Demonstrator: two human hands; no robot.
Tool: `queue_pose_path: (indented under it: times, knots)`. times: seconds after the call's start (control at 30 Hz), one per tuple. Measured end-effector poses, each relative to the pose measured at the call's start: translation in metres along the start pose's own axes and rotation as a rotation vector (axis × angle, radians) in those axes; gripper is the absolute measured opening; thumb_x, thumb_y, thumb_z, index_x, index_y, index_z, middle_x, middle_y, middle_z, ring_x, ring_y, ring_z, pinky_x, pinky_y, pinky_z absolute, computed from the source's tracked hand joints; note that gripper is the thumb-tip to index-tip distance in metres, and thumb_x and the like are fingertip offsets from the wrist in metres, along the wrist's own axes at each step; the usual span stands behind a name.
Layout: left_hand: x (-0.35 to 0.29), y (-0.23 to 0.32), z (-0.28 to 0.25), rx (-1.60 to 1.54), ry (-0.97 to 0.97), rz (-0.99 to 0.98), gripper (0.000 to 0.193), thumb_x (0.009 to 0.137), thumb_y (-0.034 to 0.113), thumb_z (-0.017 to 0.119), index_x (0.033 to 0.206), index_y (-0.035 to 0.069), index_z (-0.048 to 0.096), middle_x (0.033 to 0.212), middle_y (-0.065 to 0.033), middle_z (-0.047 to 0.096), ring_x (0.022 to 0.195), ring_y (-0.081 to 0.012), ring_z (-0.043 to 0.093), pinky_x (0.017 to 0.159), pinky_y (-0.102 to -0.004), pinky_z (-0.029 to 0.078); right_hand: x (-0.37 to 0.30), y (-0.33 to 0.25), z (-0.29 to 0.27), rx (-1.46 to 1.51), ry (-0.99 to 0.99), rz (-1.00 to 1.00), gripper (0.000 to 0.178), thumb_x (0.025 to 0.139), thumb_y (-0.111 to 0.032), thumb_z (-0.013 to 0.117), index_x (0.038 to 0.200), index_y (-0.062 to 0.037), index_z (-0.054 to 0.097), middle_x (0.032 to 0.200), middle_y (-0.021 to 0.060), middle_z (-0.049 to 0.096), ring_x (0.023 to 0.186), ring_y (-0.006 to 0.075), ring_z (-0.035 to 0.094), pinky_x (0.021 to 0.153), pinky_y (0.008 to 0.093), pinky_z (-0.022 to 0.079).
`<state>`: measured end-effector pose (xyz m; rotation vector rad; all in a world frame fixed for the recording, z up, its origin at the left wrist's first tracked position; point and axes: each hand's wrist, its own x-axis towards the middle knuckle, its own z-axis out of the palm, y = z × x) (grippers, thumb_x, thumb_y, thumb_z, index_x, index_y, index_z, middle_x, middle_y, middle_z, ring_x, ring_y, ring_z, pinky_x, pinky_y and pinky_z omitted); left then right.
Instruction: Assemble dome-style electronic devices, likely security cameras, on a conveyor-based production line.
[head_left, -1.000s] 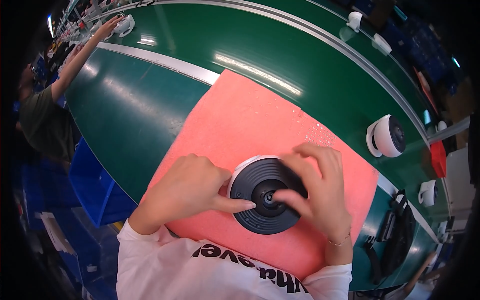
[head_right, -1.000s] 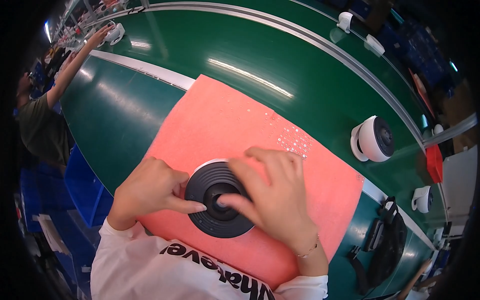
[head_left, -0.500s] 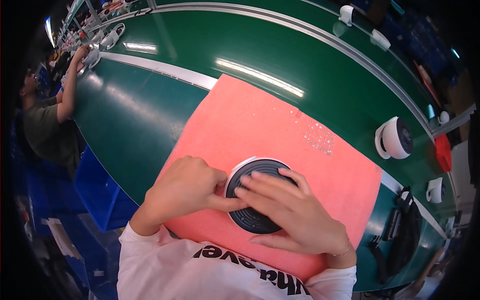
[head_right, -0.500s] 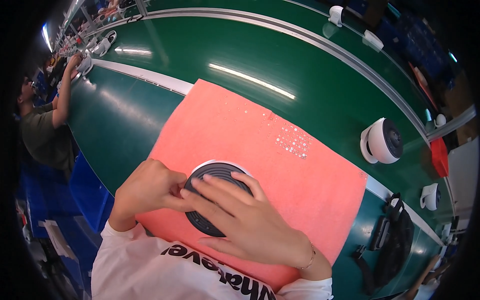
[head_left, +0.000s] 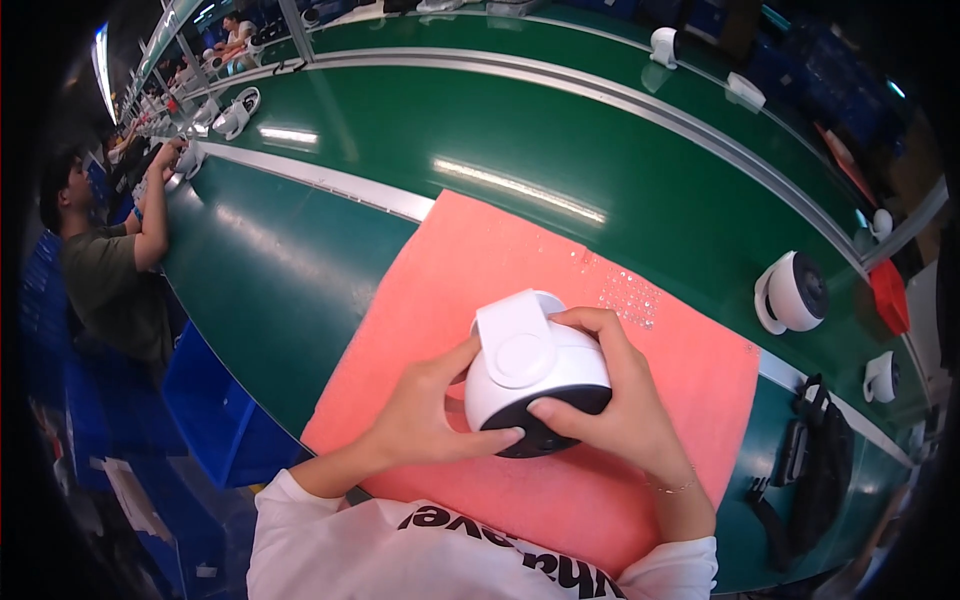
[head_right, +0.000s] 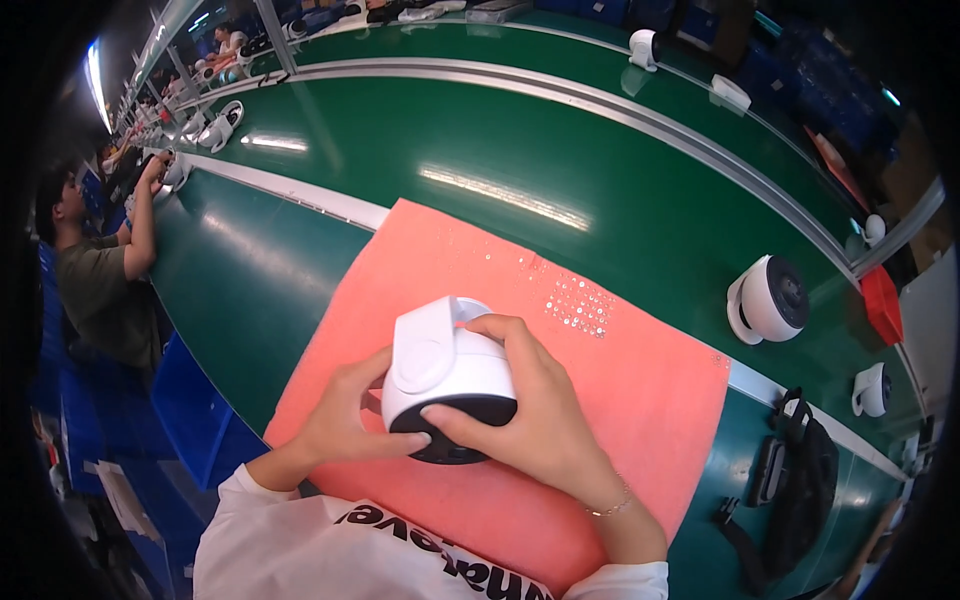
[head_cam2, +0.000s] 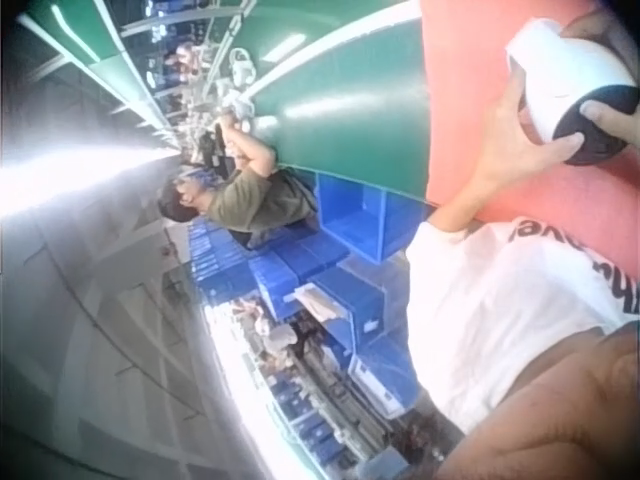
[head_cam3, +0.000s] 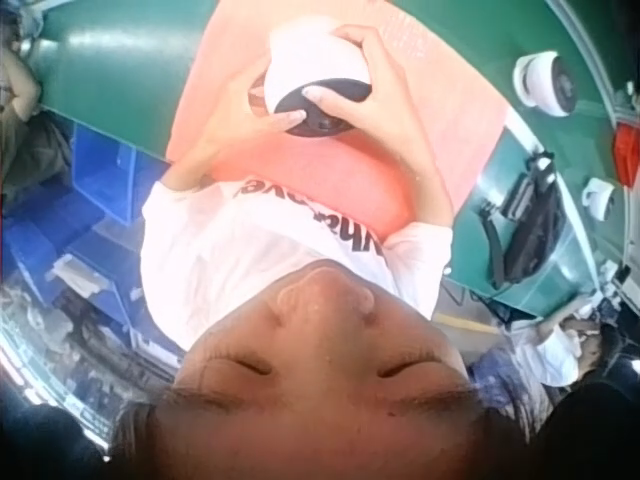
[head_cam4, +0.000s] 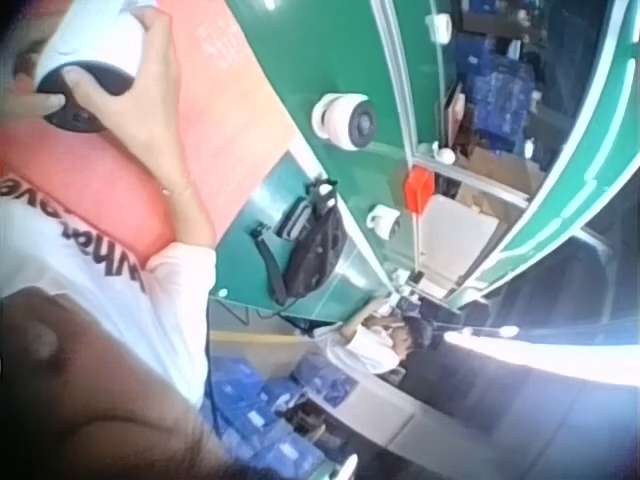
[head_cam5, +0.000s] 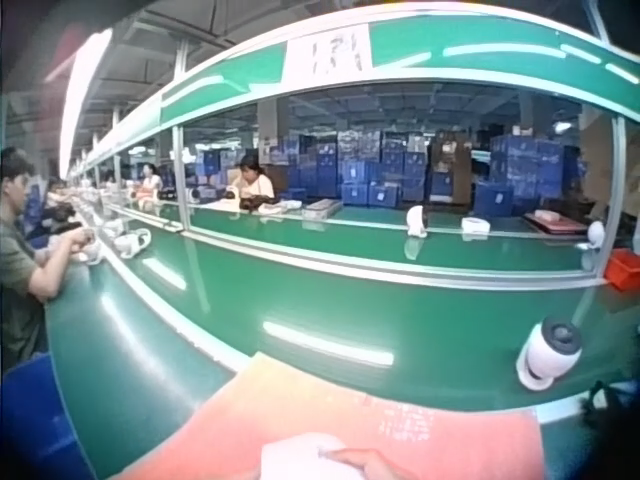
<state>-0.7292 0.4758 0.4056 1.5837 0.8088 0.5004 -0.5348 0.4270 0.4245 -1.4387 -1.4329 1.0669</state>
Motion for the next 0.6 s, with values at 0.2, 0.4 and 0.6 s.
queue_pose_path:
  times: [0.2, 0.4, 0.6]
  knots:
    - [0.021, 0.021, 0.013, 0.154, -0.006, 0.133, 0.075, 0.060, 0.026, 0.075, 0.121, -0.005, 0.044, 0.097, -0.0185, 0.061, 0.091, -0.0257, 0.062, 0.081, -0.0332, 0.049, -0.002, 0.019, -0.023, -0.086, 0.138, -0.177, 0.059, 0.058, -0.030, 0.079, 0.102, -0.0023, 0.052, 0.091, 0.0159, 0.062, 0.084, 0.0259, 0.063, 0.072, 0.0340, 0.050]
    - [0.057, 0.033, -0.006, 0.111, -0.106, 0.078, 0.073, 0.060, 0.022, 0.075, 0.120, -0.005, 0.045, 0.104, -0.0154, 0.059, 0.096, -0.0225, 0.059, 0.082, -0.0327, 0.047, 0.009, 0.021, -0.023, 0.078, 0.283, -0.184, 0.067, 0.060, -0.029, 0.077, 0.113, -0.0021, 0.046, 0.106, 0.0174, 0.055, 0.100, 0.0259, 0.056, 0.080, 0.0355, 0.047]
    - [0.097, -0.016, -0.004, -0.876, 0.104, 0.116, 0.080, 0.070, 0.044, 0.067, 0.131, 0.006, 0.032, 0.130, -0.0059, 0.041, 0.119, -0.0241, 0.039, 0.102, -0.0347, 0.028, 0.013, 0.012, -0.013, 0.168, 0.326, -0.256, 0.090, 0.068, -0.023, 0.073, 0.136, -0.0081, 0.015, 0.133, 0.0194, 0.030, 0.120, 0.0321, 0.039, 0.096, 0.0428, 0.038]
